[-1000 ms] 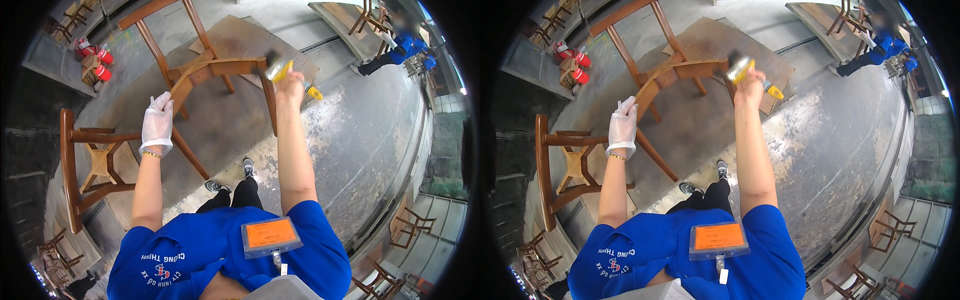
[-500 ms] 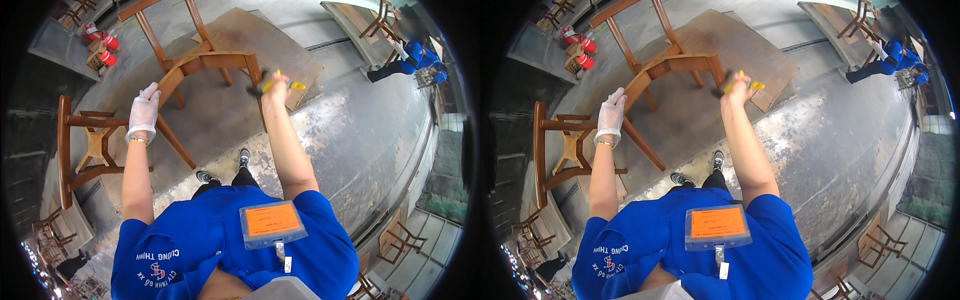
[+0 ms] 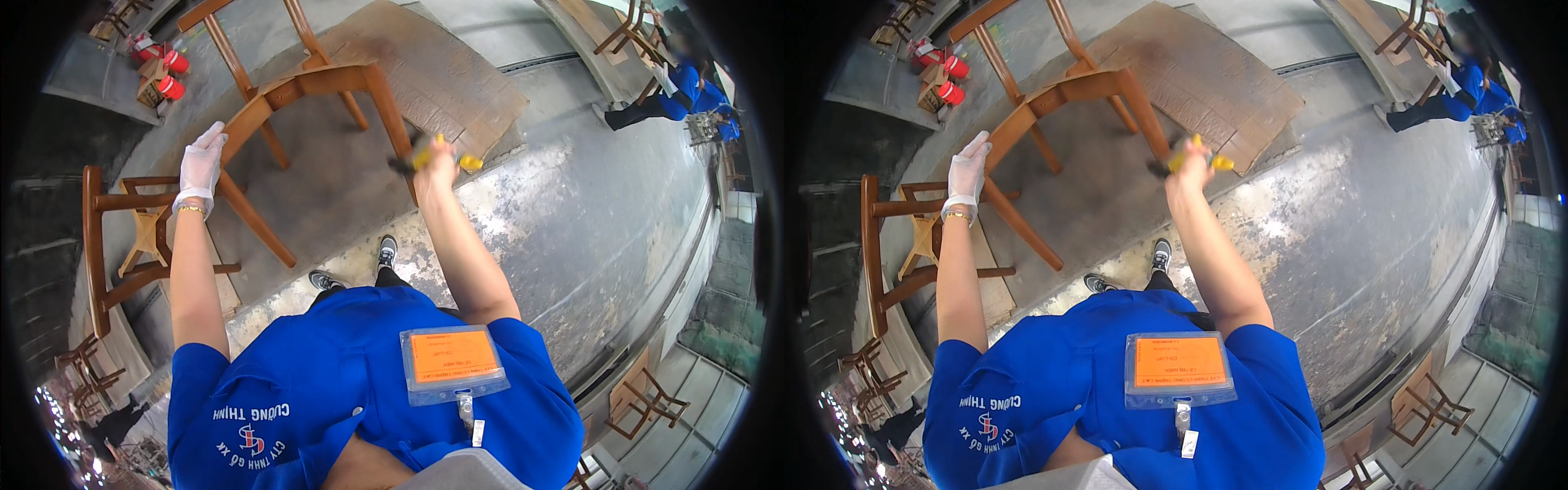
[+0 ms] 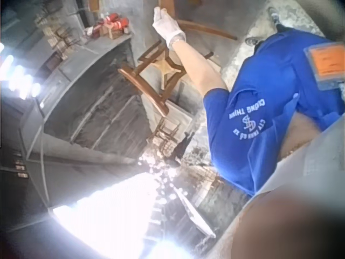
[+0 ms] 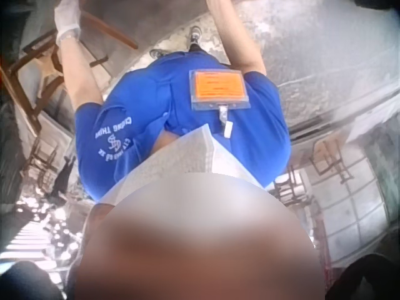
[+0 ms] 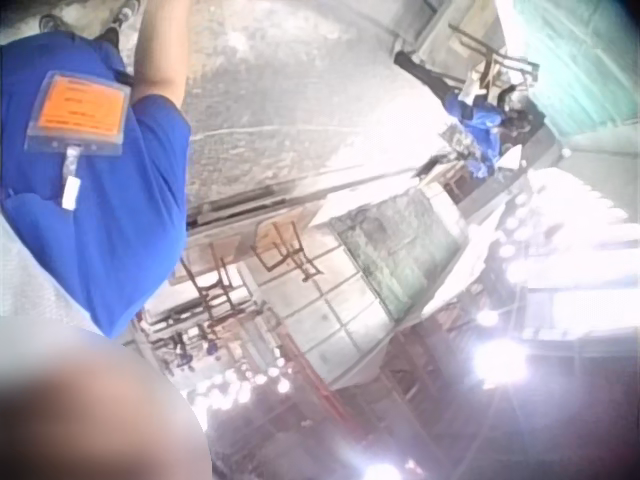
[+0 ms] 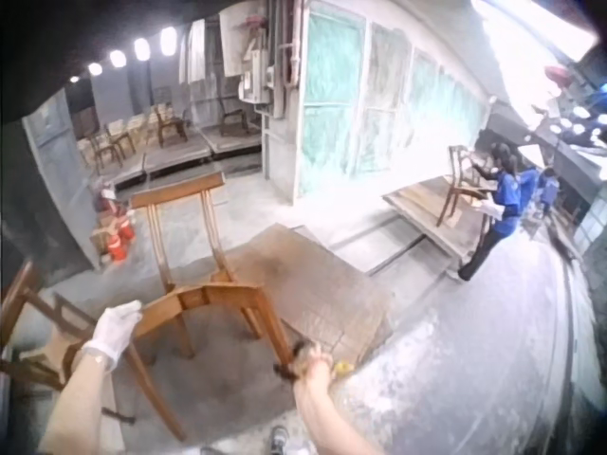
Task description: The person applies a finish to a wooden chair using a paintbrush. They systematically coat the legs, seat frame, and backrest, rotating the chair to reach all sides. The chair remains on a cardboard sheet on the floor.
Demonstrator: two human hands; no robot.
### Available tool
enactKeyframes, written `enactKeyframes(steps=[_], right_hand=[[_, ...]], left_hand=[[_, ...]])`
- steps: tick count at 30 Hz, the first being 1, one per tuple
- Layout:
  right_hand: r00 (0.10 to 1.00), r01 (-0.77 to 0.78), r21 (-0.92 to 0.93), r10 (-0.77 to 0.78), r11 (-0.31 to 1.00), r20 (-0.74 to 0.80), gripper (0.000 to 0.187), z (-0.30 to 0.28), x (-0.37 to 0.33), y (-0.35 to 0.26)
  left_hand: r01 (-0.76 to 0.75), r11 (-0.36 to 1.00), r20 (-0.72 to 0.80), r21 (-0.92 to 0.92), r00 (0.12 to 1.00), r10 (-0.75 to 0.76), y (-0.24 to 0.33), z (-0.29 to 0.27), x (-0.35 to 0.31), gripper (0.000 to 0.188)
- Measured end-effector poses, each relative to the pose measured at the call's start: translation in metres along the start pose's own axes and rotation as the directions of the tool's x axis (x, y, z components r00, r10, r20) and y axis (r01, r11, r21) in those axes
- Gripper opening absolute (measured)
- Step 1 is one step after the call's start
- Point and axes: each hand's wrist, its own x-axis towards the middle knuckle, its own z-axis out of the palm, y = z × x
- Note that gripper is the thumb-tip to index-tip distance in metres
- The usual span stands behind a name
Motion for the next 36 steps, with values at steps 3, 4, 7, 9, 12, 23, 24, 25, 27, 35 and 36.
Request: enactKeyframes(steps=[3,4,7,9,12,23,24,25,27,35,36], right_hand=[[0.680,-0.088,0.295,-0.159,0.951,0.716,0.021,0.039,0.001,-0.019],[0.667,-0.050,0.273,-0.171,0.961,0.725,0.022,0.034,0.008,-0.024],[0.893,-0.170,0.098,0.111,0.981,0.437,0.022,-0.042,0.030,-0.019],[0.978,-0.208,-0.041,0.206,0.977,-0.039,0.018,-0.086,0.045,-0.024],[0.997,0.023,-0.213,-0.006,0.977,0.080,0.015,-0.076,0.045,-0.043],[-0.290,0.670,0.559,0.520,-0.488,0.803,0.003,0.053,-0.031,-0.090],[-0.140,0.594,0.593,0.657,-0.543,0.741,0.015,0.018,-0.032,-0.082],[-0.050,0.575,0.621,0.735,-0.532,0.676,0.017,-0.020,-0.034,-0.080],[0.283,0.695,0.566,0.893,-0.443,0.351,0.021,-0.061,-0.038,-0.068],[-0.406,0.737,0.490,0.275,-0.466,0.871,0.011,0.125,-0.039,-0.083],[-0.380,0.683,0.499,0.324,-0.533,0.866,0.010,0.123,-0.039,-0.085]], left_hand=[[-0.057,0.997,-0.010,0.042,0.998,0.057,0.002,-0.002,0.001,0.041],[-0.037,0.999,-0.001,0.031,0.999,0.037,0.003,-0.002,0.002,0.042],[0.033,0.999,0.026,-0.011,0.999,-0.033,0.008,-0.003,0.003,0.042],[0.043,0.998,0.024,-0.044,0.999,-0.042,0.009,-0.004,0.006,0.042],[-0.023,1.000,0.011,-0.007,1.000,0.023,0.008,-0.003,0.014,0.042],[-0.025,0.999,0.038,0.031,0.999,0.024,0.022,-0.006,0.025,0.043],[-0.029,0.999,0.031,0.041,0.999,0.027,0.021,-0.007,0.025,0.044],[-0.025,0.999,0.041,0.040,0.999,0.023,0.020,-0.007,0.025,0.044],[-0.014,0.999,0.049,0.031,0.999,0.012,0.018,-0.007,0.027,0.044],[-0.022,0.987,0.045,0.161,0.999,0.015,0.024,-0.012,0.025,0.043],[0.004,0.992,0.060,0.124,0.998,-0.011,0.027,-0.013,0.025,0.043]])
